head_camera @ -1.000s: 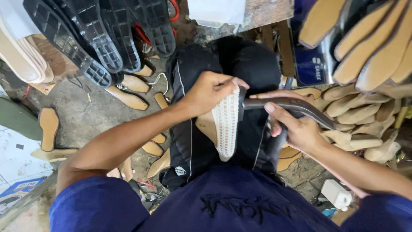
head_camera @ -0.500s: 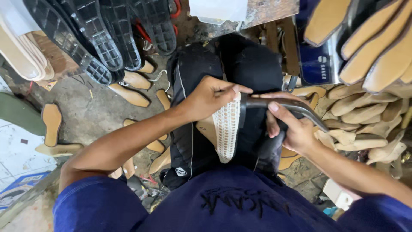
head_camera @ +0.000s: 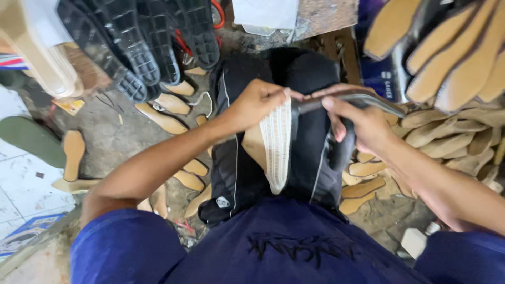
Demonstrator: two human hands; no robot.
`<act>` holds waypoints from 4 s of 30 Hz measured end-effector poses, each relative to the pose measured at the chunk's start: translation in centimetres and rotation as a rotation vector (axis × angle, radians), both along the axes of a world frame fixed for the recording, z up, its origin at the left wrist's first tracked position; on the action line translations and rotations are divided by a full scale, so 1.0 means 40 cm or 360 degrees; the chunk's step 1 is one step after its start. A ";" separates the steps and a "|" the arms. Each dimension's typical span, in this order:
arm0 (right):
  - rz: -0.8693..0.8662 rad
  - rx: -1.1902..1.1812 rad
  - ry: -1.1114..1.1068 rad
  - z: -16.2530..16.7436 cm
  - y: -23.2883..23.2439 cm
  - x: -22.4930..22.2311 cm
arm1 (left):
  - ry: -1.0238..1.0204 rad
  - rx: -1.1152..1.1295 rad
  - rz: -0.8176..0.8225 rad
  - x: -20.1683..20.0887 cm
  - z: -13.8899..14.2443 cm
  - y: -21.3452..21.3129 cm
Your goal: The person aligns a black rubber sole with a white shoe upper and presses the edges together. They then use a curved metal tool to tap and secure the sole along the perimeter of the shoe, ensuring a tight fit.
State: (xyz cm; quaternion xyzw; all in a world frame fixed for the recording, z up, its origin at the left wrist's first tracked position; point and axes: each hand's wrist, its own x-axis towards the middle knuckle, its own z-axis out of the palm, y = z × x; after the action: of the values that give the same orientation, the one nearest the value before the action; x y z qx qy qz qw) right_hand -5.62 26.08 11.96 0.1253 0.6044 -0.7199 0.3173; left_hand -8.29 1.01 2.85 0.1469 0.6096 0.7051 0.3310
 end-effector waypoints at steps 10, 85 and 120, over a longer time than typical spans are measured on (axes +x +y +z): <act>-0.0348 -0.0781 0.0458 0.106 -0.042 0.272 | 0.1171 0.0013 0.0102 0.143 0.333 -0.081; 0.0050 0.0947 -0.0015 0.004 -0.084 0.286 | -0.1016 0.0683 0.1304 0.601 -0.286 0.200; -0.0554 0.0545 0.0184 0.010 -0.170 0.187 | -0.1243 0.0990 0.1299 0.570 -0.260 0.188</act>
State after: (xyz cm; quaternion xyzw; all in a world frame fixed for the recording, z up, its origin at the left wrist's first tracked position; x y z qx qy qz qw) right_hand 1.86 19.27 12.36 0.2381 0.7040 -0.6569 0.1276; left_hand 14.51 8.55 -7.54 -0.2753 0.2183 0.9196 0.1756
